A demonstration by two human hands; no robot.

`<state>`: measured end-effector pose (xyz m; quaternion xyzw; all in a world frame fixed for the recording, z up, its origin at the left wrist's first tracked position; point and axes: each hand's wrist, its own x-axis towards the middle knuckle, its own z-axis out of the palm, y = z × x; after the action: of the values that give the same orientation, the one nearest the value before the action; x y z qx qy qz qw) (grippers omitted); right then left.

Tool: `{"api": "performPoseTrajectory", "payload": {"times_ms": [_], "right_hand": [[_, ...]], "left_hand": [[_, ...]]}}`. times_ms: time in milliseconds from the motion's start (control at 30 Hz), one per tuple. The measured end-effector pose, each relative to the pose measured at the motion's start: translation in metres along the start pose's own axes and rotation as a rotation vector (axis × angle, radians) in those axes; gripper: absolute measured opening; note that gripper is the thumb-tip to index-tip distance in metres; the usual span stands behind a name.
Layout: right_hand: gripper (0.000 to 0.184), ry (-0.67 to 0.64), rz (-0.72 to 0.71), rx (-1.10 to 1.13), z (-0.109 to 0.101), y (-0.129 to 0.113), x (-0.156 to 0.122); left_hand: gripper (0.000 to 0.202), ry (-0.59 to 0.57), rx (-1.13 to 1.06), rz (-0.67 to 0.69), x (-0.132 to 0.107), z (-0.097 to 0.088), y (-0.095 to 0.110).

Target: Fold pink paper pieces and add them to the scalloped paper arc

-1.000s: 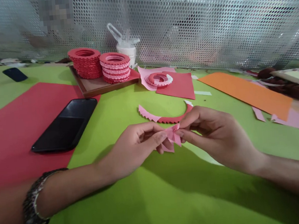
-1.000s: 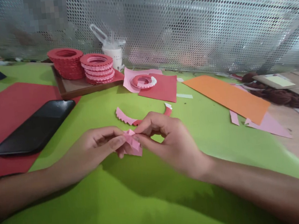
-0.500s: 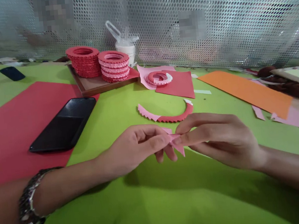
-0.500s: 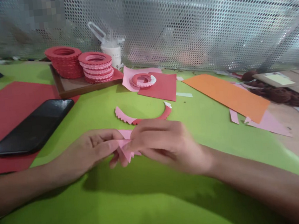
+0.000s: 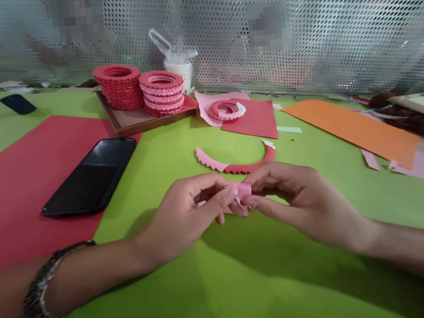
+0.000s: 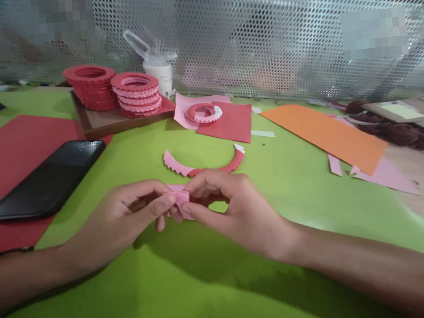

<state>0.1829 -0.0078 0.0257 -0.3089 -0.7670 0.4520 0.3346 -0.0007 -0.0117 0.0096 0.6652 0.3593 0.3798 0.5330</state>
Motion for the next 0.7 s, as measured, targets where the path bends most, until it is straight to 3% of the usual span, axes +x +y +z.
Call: {"api": "performPoseTrajectory", "payload": {"times_ms": [133,400,567,700], "right_hand": [[0.004,0.050,0.033,-0.017,0.0010,-0.0016,-0.0012],[0.004,0.019,0.072,0.101,0.0031,0.0004,0.0006],[0.006,-0.101,0.123,0.269,0.0017,0.0045,0.0015],[0.007,-0.120,0.175,0.300,0.0017,0.0052,0.0000]], "left_hand": [[0.013,0.024,0.186,0.088,0.0003,0.0000,-0.0007],[0.021,-0.103,0.608,0.290,0.0010,-0.0051,0.0006],[0.023,-0.090,0.614,0.358,-0.0003,-0.0054,-0.0002],[0.023,-0.091,0.557,0.386,-0.0004,-0.0042,-0.0015]]}}
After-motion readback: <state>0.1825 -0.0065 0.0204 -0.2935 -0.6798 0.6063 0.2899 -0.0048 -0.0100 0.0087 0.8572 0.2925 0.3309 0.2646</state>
